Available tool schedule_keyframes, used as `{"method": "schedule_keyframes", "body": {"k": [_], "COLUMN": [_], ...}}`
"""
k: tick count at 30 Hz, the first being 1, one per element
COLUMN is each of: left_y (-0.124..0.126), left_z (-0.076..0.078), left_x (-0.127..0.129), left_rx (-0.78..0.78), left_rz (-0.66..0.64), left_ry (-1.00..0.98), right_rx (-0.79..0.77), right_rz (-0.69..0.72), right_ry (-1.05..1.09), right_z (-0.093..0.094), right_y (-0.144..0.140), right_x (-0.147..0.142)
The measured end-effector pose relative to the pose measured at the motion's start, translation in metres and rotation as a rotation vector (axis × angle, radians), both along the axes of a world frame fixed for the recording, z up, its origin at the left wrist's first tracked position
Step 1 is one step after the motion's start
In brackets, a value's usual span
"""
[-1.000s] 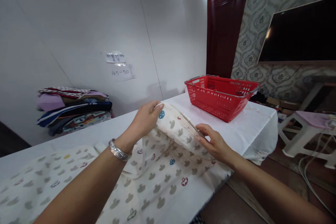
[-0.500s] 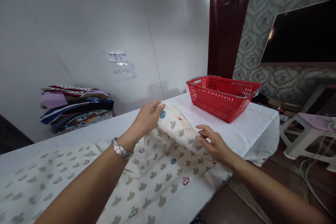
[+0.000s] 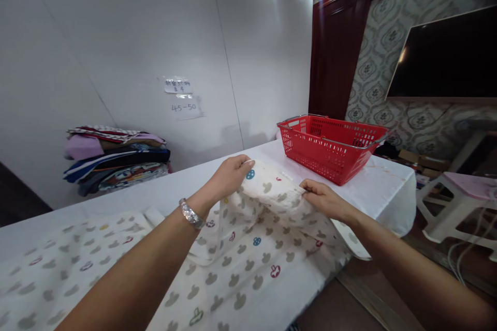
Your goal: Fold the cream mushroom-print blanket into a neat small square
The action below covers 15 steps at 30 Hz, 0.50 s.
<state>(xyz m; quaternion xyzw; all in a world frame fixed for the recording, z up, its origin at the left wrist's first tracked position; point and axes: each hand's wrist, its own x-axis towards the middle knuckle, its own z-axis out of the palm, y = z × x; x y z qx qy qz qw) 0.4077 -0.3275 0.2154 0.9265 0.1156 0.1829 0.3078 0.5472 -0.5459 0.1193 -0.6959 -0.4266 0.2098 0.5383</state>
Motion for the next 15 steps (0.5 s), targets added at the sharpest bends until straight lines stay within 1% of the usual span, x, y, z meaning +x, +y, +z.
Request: {"method": "schedule_keyframes", "body": {"k": [3, 5, 9, 12, 15], "left_y": [-0.002, -0.001, 0.005, 0.010, 0.012], "left_z": [0.002, 0.000, -0.009, -0.016, -0.020], "left_x": [0.003, 0.005, 0.009, 0.012, 0.014], "left_rx": [0.026, 0.054, 0.057, 0.027, -0.002], "left_rz": [-0.023, -0.029, -0.014, -0.032, -0.044], "left_ry": [0.010, 0.005, -0.006, -0.011, -0.004], "right_rx": [-0.001, 0.022, 0.084, 0.072, 0.060], "right_rz": [-0.060, -0.089, -0.051, -0.034, -0.034], "right_ry": [-0.014, 0.000, 0.023, 0.022, 0.006], "right_z": [-0.002, -0.005, -0.013, -0.019, -0.023], "right_y": [0.005, 0.007, 0.008, 0.009, 0.010], "right_x": [0.002, 0.002, -0.001, -0.003, 0.002]}}
